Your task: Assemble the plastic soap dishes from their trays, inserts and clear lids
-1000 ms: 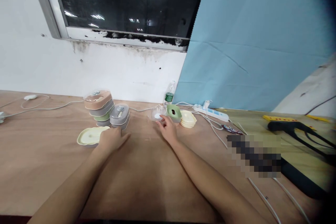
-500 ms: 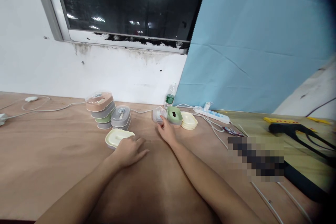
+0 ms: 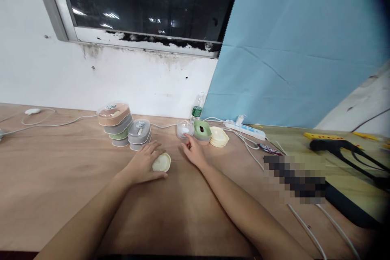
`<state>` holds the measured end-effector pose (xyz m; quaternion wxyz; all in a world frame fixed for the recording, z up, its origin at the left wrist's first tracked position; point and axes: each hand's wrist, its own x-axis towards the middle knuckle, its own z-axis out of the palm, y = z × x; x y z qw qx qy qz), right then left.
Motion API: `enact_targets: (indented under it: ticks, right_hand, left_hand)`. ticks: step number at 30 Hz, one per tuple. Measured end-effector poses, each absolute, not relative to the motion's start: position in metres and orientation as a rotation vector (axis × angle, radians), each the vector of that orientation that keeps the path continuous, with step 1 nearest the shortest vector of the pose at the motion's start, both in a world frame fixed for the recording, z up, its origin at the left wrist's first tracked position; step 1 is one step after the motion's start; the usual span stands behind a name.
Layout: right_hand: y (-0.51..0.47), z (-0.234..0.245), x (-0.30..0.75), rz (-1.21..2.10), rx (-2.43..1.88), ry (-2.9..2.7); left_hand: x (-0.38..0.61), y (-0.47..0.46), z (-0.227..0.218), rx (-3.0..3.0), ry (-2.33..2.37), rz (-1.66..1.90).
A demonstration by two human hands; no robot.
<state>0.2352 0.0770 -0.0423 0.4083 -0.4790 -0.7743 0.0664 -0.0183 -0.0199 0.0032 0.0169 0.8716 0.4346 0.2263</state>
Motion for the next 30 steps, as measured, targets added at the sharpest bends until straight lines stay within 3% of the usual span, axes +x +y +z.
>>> enact_targets:
  ticks: [4, 10, 20, 30]
  right_hand:
    - [0.065, -0.036, 0.231, 0.201, -1.103, -2.092]
    - [0.053, -0.032, 0.222, 0.157, -0.887, -2.226]
    - [0.040, -0.019, 0.219, -0.051, -0.495, -2.252]
    - [0.036, -0.026, 0.215, -0.118, -0.484, -2.238]
  left_hand:
    - [-0.031, -0.012, -0.008, 2.563, 1.503, 0.538]
    - [-0.018, -0.018, -0.005, 2.484, 1.498, 0.560]
    - [-0.014, -0.021, 0.002, 2.274, 1.423, 0.830]
    - [-0.008, -0.020, -0.004, 1.989, 1.259, 1.086]
